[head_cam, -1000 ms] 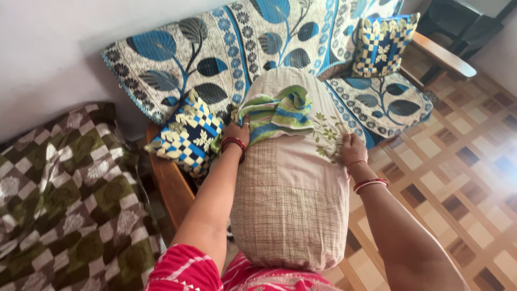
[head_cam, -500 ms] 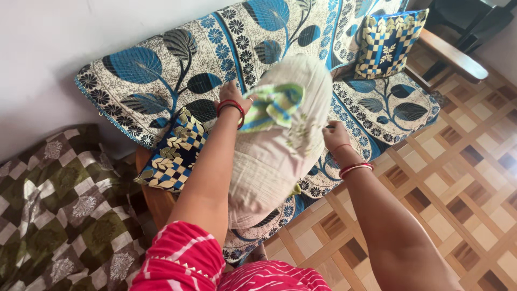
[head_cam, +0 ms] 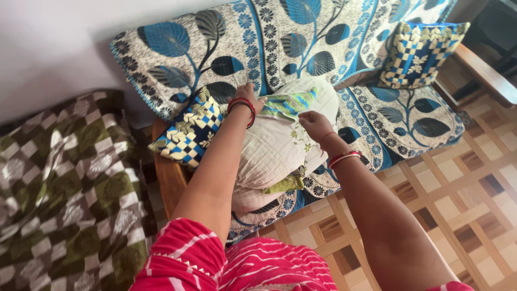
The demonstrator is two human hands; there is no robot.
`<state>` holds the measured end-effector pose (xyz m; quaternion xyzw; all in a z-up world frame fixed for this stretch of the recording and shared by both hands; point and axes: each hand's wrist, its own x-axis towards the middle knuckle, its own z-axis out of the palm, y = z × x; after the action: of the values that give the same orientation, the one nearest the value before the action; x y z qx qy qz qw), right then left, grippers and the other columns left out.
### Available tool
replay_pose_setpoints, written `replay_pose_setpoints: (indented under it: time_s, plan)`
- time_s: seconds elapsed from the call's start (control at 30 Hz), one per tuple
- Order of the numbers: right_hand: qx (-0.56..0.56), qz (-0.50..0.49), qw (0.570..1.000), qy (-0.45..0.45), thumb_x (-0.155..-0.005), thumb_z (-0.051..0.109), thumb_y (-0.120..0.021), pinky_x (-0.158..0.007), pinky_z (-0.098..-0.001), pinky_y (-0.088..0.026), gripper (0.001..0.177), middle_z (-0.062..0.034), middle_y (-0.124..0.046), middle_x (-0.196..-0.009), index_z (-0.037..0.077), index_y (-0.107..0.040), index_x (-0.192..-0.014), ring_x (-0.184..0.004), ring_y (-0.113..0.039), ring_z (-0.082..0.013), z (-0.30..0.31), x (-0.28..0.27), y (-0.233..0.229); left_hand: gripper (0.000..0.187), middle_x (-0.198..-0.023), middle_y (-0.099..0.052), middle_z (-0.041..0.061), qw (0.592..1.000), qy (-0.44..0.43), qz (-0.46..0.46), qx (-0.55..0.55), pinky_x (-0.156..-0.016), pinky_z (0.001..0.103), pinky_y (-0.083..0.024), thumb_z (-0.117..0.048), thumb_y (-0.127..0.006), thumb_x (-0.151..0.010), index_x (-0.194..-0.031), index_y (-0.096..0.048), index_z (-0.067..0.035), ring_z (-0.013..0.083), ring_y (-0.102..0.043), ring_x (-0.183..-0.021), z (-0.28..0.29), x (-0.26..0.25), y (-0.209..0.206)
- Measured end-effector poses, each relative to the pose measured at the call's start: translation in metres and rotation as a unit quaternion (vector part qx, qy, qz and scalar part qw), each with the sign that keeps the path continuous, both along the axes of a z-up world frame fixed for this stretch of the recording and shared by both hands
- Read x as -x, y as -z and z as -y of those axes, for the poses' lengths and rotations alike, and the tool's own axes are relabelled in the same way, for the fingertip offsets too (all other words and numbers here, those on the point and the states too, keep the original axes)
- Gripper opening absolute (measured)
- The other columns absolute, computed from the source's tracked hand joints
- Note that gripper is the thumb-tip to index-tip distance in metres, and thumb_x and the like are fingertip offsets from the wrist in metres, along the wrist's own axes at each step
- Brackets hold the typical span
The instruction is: The person folds a small striped cloth and places it on a pillow, then folds a dark blue cloth and places it on a sofa. The person then removes a checkered bedsheet from a bed, folds it, and spreads a dark patterned sheet over the bed.
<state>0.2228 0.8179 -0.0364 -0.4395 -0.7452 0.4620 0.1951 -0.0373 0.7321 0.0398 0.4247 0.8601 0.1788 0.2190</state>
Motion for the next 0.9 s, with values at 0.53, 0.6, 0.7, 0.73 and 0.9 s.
replay_pose_setpoints:
  time_s: [0.53,0.6,0.7,0.73,0.9]
  plan:
    - [0.048,-0.046,0.985,-0.162,-0.097,0.026,-0.066,-0.073,-0.0303,-0.055,0.031,-0.0017,-0.075,-0.105,0.008,-0.071,-0.122,-0.090,-0.067,-0.0113,0.035,0.033,-0.050,0.062,-0.145,-0.055,0.015,0.997,-0.038,-0.018,-0.065,-0.112,0.040,-0.044,-0.040,-0.078,-0.088,-0.137,-0.057,-0.010,0.0314,-0.054,-0.134,0.106,-0.019,-0.007]
    - [0.055,-0.032,0.981,-0.182,-0.098,0.028,-0.065,-0.074,-0.0294,-0.056,0.031,-0.0012,-0.075,-0.105,0.008,-0.071,-0.120,-0.092,-0.068,-0.0103,0.047,0.045,-0.049,0.059,-0.145,-0.055,0.012,0.998,-0.044,-0.025,-0.034,-0.111,0.042,-0.043,-0.041,-0.075,-0.089,-0.136,-0.057,-0.011,0.0303,-0.053,-0.135,0.129,-0.024,-0.013]
    - [0.075,-0.039,0.972,-0.220,-0.098,0.028,-0.064,-0.073,-0.0288,-0.055,0.031,0.0001,-0.075,-0.109,0.009,-0.069,-0.121,-0.092,-0.069,-0.0113,0.069,0.065,-0.051,0.057,-0.145,-0.057,0.012,0.997,-0.072,-0.020,-0.005,-0.111,0.042,-0.046,-0.041,-0.073,-0.091,-0.137,-0.058,-0.012,0.0300,-0.056,-0.133,0.167,-0.030,-0.019]
    - [0.076,-0.036,0.969,-0.231,-0.098,0.028,-0.064,-0.073,-0.0288,-0.054,0.031,-0.0003,-0.075,-0.109,0.009,-0.070,-0.121,-0.092,-0.069,-0.0114,0.078,0.073,-0.052,0.056,-0.144,-0.057,0.012,0.997,-0.077,-0.019,-0.005,-0.110,0.042,-0.046,-0.041,-0.073,-0.091,-0.137,-0.058,-0.012,0.0300,-0.056,-0.133,0.180,-0.029,-0.020]
    - [0.087,-0.034,0.954,-0.286,-0.098,0.026,-0.064,-0.072,-0.0284,-0.054,0.032,-0.0014,-0.076,-0.110,0.008,-0.070,-0.124,-0.091,-0.070,-0.0117,0.123,0.117,-0.054,0.053,-0.142,-0.058,0.011,0.991,-0.125,-0.036,-0.004,-0.109,0.041,-0.047,-0.043,-0.073,-0.091,-0.133,-0.060,-0.012,0.0293,-0.056,-0.132,0.243,-0.021,-0.028]
